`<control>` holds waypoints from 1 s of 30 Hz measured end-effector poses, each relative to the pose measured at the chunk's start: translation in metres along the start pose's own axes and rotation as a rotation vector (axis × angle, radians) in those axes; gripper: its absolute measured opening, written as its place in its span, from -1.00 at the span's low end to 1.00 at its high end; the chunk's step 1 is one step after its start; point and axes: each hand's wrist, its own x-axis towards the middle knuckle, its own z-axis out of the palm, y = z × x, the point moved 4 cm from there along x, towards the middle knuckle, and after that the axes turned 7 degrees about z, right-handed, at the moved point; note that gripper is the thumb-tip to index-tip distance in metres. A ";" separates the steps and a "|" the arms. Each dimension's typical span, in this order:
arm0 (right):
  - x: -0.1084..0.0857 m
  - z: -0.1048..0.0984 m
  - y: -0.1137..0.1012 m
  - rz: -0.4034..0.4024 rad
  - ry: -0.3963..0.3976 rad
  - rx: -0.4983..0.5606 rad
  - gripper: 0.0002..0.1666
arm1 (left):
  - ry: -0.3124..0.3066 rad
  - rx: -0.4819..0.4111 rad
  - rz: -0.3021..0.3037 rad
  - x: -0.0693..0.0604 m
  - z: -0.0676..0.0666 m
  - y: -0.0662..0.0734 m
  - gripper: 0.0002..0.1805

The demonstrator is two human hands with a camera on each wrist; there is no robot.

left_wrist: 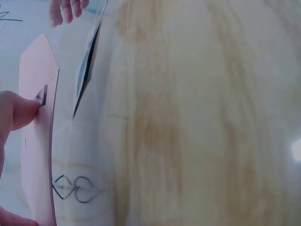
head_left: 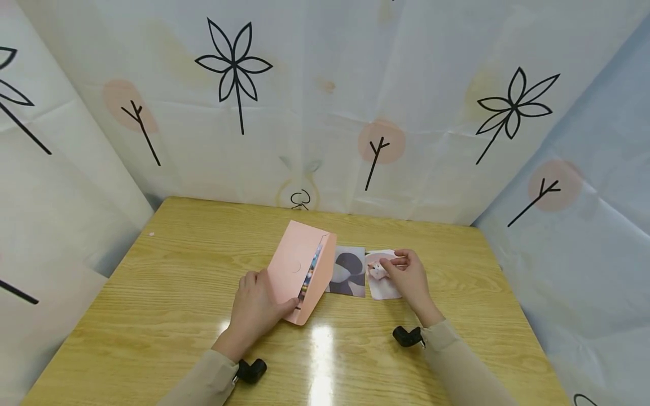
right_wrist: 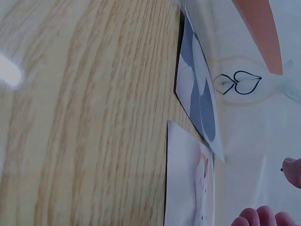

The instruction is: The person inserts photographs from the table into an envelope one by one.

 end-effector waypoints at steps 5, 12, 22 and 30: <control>0.004 -0.002 0.006 0.011 0.021 -0.049 -0.26 | -0.011 0.004 -0.003 0.000 0.001 -0.001 0.10; 0.010 -0.002 0.013 0.038 0.034 -0.096 -0.23 | -0.025 -0.003 -0.009 -0.001 0.002 -0.001 0.12; 0.017 -0.004 0.023 0.114 0.007 -0.168 -0.20 | -0.033 -0.012 -0.009 -0.001 0.002 0.002 0.11; 0.018 0.001 0.024 0.175 -0.059 -0.310 -0.12 | -0.035 -0.015 -0.008 -0.002 0.003 0.001 0.08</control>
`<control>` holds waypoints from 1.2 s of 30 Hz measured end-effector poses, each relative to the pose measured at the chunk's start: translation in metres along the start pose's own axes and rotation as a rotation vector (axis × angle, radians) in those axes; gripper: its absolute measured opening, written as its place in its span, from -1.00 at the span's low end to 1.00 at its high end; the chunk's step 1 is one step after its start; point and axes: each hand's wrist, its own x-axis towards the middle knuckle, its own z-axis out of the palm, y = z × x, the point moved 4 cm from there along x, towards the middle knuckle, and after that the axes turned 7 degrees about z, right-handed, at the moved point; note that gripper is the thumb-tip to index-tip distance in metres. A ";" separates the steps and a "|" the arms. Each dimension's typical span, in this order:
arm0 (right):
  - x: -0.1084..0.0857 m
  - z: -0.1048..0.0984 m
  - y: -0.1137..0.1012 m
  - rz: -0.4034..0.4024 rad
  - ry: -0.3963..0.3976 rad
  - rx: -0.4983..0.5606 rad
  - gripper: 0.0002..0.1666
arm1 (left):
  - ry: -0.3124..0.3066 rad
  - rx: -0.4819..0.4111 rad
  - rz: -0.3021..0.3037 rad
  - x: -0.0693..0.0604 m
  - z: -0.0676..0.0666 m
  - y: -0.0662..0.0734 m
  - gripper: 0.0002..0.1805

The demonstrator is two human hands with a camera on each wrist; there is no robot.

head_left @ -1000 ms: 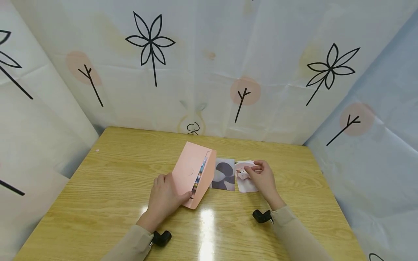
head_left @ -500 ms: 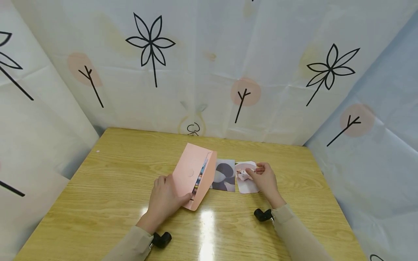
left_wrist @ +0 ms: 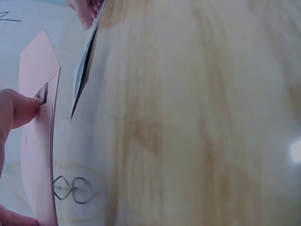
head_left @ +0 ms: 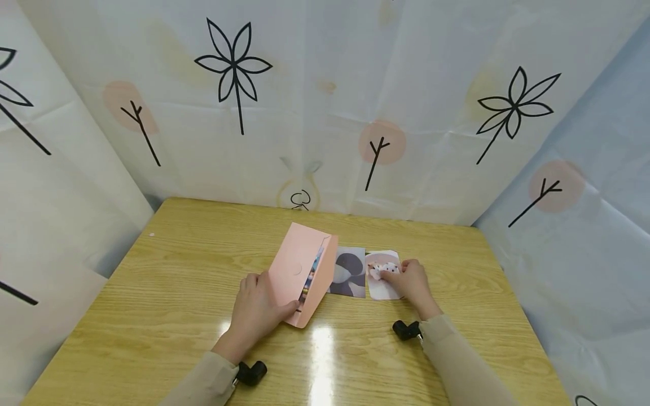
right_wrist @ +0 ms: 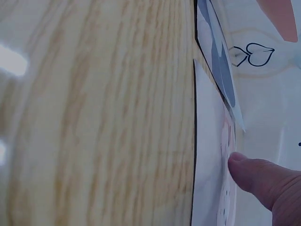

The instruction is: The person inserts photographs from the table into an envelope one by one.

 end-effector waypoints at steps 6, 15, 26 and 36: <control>0.001 0.001 -0.002 -0.012 0.013 -0.073 -0.15 | 0.002 0.002 0.002 0.000 0.000 0.000 0.08; 0.005 -0.001 -0.003 0.027 -0.026 -0.108 -0.27 | 0.005 0.002 0.010 0.000 -0.001 0.003 0.08; 0.004 -0.004 -0.005 0.049 -0.086 -0.086 -0.36 | 0.004 0.013 0.017 0.001 0.002 0.001 0.07; 0.003 -0.006 0.007 0.049 -0.074 0.060 -0.12 | 0.001 -0.003 -0.010 0.001 0.001 -0.006 0.12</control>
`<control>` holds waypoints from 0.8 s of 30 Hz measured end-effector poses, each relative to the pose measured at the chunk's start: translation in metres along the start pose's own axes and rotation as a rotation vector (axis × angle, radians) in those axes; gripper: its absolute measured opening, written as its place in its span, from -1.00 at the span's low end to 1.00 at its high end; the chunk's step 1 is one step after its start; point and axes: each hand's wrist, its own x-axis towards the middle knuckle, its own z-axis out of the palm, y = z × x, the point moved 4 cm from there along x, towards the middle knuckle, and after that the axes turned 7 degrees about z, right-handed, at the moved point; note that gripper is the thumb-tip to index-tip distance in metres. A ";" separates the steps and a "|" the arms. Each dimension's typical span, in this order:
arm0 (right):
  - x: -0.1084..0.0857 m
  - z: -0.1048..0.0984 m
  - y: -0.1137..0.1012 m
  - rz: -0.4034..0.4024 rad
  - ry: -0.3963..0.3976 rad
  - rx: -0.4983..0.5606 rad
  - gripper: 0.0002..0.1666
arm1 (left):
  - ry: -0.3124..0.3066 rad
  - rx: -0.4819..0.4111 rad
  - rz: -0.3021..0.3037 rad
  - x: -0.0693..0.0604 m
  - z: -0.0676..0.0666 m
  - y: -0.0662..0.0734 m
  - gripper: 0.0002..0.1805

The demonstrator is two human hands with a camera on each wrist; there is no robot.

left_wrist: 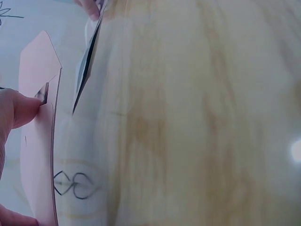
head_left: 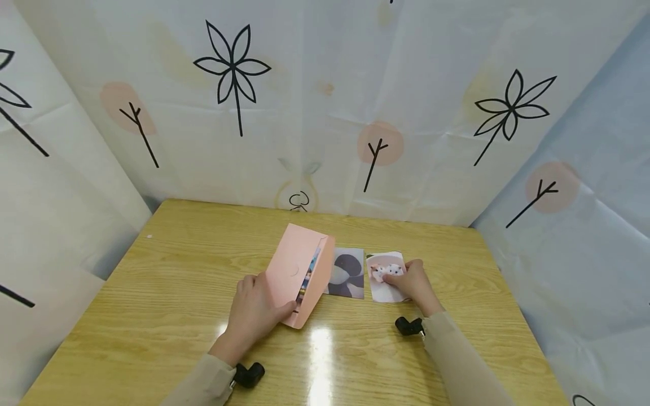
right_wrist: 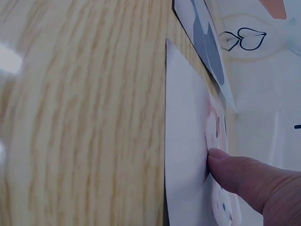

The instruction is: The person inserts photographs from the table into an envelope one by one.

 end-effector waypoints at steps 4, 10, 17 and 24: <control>0.000 -0.003 0.002 0.007 -0.003 -0.015 -0.20 | 0.010 0.006 -0.006 0.000 -0.003 -0.003 0.11; -0.002 -0.010 0.002 -0.013 0.015 -0.046 -0.46 | 0.019 0.033 -0.010 0.002 -0.004 -0.010 0.09; -0.003 -0.021 0.004 -0.028 0.020 0.012 -0.56 | 0.000 0.041 -0.025 0.003 -0.008 -0.013 0.10; -0.010 -0.031 -0.002 -0.073 0.064 0.038 -0.58 | -0.024 0.036 -0.030 0.002 -0.008 -0.011 0.12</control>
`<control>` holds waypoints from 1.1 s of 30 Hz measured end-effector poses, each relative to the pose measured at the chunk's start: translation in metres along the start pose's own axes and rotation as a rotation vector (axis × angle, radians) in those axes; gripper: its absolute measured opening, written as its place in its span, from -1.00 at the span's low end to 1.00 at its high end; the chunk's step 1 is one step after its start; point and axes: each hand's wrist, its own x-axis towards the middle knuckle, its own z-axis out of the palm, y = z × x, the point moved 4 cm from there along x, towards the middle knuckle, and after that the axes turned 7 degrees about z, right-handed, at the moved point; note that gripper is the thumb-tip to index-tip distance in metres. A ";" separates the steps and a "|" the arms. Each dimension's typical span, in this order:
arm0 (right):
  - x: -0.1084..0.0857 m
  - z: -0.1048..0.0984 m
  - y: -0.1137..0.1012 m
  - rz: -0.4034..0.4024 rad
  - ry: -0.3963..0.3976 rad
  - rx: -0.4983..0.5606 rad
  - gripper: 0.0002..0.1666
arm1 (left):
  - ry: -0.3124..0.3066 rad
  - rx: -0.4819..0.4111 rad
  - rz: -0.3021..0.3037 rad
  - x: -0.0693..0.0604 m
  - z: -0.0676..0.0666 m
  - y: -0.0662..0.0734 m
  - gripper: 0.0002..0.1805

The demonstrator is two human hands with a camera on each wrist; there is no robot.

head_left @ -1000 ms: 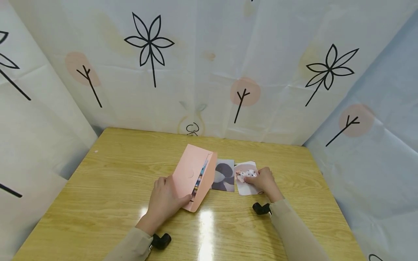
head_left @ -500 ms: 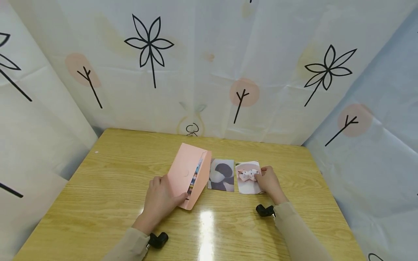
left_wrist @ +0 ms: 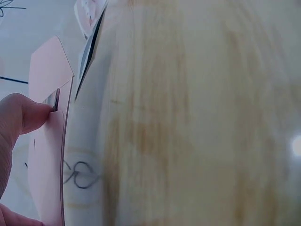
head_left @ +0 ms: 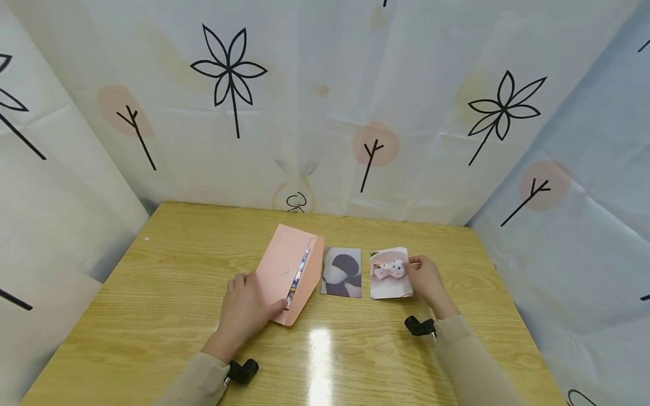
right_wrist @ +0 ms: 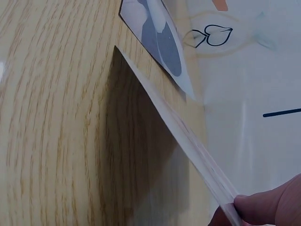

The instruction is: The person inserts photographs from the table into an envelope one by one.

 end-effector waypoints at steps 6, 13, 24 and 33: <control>0.000 -0.004 -0.004 -0.018 0.014 0.001 -0.59 | -0.003 0.007 0.000 0.000 0.002 0.000 0.11; 0.000 -0.010 -0.010 -0.013 0.025 0.040 -0.54 | -0.001 -0.003 0.009 -0.001 0.001 0.003 0.11; -0.009 -0.006 -0.031 -0.024 -0.006 0.214 -0.54 | 0.011 0.002 0.006 0.000 0.003 0.001 0.12; -0.014 0.008 -0.047 -0.074 -0.057 0.377 -0.54 | 0.022 0.001 0.013 -0.003 0.001 0.003 0.11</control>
